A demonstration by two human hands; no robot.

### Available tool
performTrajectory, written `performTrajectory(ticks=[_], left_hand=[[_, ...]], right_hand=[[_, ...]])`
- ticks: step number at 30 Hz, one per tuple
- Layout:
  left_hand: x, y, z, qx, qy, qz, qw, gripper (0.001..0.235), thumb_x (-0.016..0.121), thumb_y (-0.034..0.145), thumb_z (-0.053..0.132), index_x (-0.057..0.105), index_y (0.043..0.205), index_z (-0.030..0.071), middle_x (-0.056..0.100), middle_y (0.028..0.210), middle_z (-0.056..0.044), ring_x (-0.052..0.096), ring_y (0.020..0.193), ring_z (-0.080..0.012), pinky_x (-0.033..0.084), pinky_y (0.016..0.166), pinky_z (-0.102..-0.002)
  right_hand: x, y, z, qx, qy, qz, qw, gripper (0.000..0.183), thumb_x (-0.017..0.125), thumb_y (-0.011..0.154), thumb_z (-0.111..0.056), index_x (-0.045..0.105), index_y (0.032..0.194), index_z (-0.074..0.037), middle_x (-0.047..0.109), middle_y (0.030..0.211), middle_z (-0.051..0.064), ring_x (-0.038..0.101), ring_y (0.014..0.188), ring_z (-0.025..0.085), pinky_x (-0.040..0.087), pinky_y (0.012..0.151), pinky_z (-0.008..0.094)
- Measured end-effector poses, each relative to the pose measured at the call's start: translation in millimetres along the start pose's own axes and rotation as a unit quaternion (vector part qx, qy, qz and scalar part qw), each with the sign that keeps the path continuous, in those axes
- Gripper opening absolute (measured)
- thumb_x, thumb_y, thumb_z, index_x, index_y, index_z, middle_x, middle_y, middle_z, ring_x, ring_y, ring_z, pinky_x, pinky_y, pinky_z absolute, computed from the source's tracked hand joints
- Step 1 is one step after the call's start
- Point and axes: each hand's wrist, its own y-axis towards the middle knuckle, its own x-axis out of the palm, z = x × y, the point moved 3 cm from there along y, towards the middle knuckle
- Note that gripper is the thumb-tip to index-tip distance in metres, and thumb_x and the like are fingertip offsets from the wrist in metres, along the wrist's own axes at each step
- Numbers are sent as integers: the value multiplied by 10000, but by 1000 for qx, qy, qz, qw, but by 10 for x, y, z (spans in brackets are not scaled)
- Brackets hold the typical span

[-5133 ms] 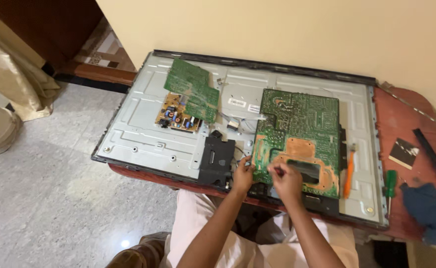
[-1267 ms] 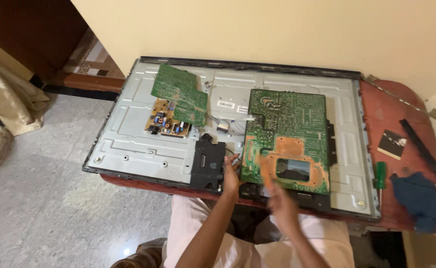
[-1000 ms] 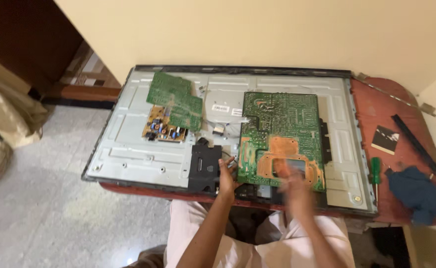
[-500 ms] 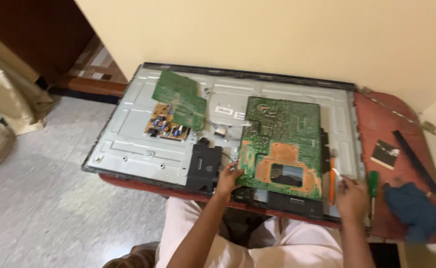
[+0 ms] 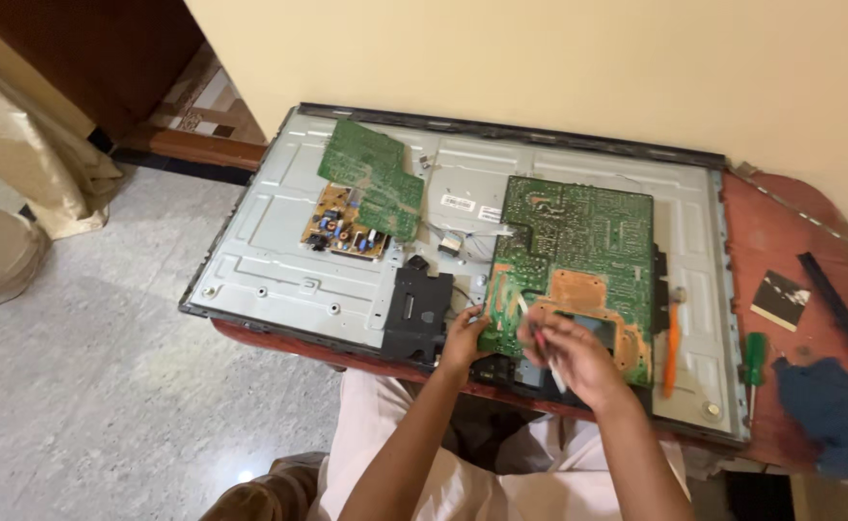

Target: The person cleans a green circuit board using a small brush and a cloth. They scrub the board surface and wipe away residue, repeating the process across different areas of the board.

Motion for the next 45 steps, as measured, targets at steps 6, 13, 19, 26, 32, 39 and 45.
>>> performTrajectory(ticks=[6, 13, 19, 26, 32, 39, 45], left_hand=[[-10, 38, -47, -9, -14, 2, 1000, 357, 598, 994, 244, 560, 1340, 162, 690, 1100, -24, 683, 952, -183, 600, 771, -444], [8, 33, -99, 28, 32, -5, 999, 439, 646, 967, 145, 504, 1382, 173, 703, 1103, -44, 682, 979, -173, 598, 771, -412], [15, 37, -125, 45, 70, -7, 997, 484, 705, 943, 105, 509, 1383, 149, 715, 1098, -93, 690, 946, -199, 591, 738, -399], [44, 12, -72, 29, 60, -13, 998, 380, 680, 961, 109, 570, 1324, 132, 718, 1116, -30, 683, 994, -155, 604, 748, -370], [55, -54, -8, 33, 80, 2, 996, 371, 666, 971, 109, 566, 1327, 134, 725, 1091, -40, 684, 976, -158, 592, 740, -368], [76, 20, -77, 60, -1, -16, 998, 467, 656, 966, 77, 543, 1417, 126, 691, 1127, -53, 672, 983, -163, 623, 768, -402], [20, 66, -178, 47, 32, 4, 998, 448, 638, 983, 107, 523, 1414, 147, 690, 1140, -30, 676, 984, -159, 627, 735, -362]], right_hand=[[-75, 423, 176, -67, -72, 93, 991, 365, 633, 954, -178, 648, 1288, -31, 770, 1037, 72, 743, 916, 166, 596, 795, 316], [-92, 765, 268, -205, -390, 87, 893, 216, 761, 896, -192, 799, 1038, -33, 807, 906, 38, 738, 784, 79, 577, 711, 237], [31, 757, 214, -234, -388, 102, 886, 140, 786, 860, -113, 798, 963, -19, 807, 893, 63, 718, 763, 82, 587, 692, 252], [188, 572, 161, -281, -444, 130, 841, 124, 765, 893, -140, 765, 953, -31, 788, 878, 72, 719, 762, 95, 574, 689, 274], [257, 530, 87, -230, -482, 141, 834, 113, 760, 871, -156, 752, 906, -48, 786, 840, 71, 731, 727, 98, 565, 654, 276], [380, 444, 35, -293, -506, 126, 801, 119, 744, 882, -154, 734, 905, -39, 754, 823, 89, 727, 697, 161, 557, 637, 288], [338, 521, 190, -244, -532, 149, 797, 138, 770, 890, -205, 740, 907, -71, 755, 770, 89, 731, 659, 193, 547, 614, 319]])
